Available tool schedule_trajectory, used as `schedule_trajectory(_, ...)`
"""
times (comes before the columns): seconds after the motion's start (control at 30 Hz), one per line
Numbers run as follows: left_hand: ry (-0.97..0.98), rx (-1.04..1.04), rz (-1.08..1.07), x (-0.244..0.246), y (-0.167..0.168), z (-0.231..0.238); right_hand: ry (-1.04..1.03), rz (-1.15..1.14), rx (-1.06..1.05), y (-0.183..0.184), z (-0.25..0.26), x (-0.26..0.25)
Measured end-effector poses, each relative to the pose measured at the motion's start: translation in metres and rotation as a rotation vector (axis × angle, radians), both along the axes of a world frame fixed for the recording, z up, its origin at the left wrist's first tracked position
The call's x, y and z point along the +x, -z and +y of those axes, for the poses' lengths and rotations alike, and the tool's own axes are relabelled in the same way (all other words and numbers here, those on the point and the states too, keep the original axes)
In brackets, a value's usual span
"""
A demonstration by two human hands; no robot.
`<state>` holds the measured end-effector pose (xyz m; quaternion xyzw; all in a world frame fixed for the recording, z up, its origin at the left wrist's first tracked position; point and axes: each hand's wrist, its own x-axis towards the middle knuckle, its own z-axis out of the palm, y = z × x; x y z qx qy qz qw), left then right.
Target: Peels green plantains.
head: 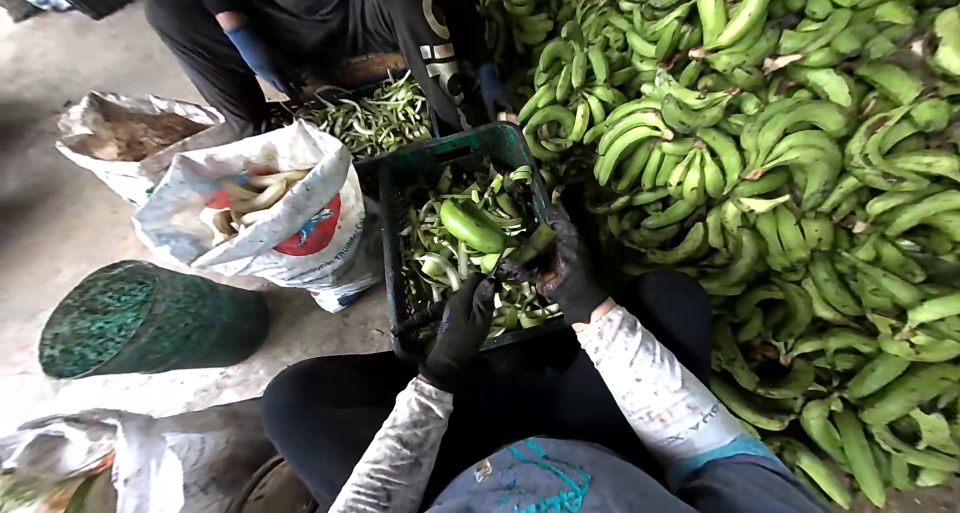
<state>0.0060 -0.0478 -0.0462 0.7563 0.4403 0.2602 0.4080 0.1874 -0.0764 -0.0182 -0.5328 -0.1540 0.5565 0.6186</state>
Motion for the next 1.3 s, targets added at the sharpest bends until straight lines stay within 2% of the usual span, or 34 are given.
schedule_trajectory(0.13,-0.084,-0.042,0.068,0.007,-0.006,-0.006,-0.019,-0.085,0.008,0.004,-0.001,-0.002)
schedule_trajectory(0.5,-0.071,-0.046,0.233,0.014,-0.022,0.004,-0.029,0.022,-0.011,0.012,0.005,0.0)
schedule_trajectory(0.6,-0.061,-0.168,0.22,0.015,-0.029,0.003,-0.014,0.011,-0.018,0.019,0.008,0.001)
schedule_trajectory(0.77,-0.026,-0.357,0.08,0.015,-0.03,0.006,0.066,-0.008,0.002,0.028,0.017,0.0)
schedule_trajectory(0.9,0.011,-0.269,0.112,0.015,-0.028,0.003,0.113,0.071,0.064,0.028,0.02,-0.001)
schedule_trajectory(1.07,0.009,-0.201,0.224,0.007,-0.02,-0.008,0.172,0.128,0.038,0.026,0.024,0.005)
schedule_trajectory(1.3,-0.038,-0.23,0.183,0.008,-0.018,0.002,0.075,0.082,0.024,0.027,0.021,-0.008)
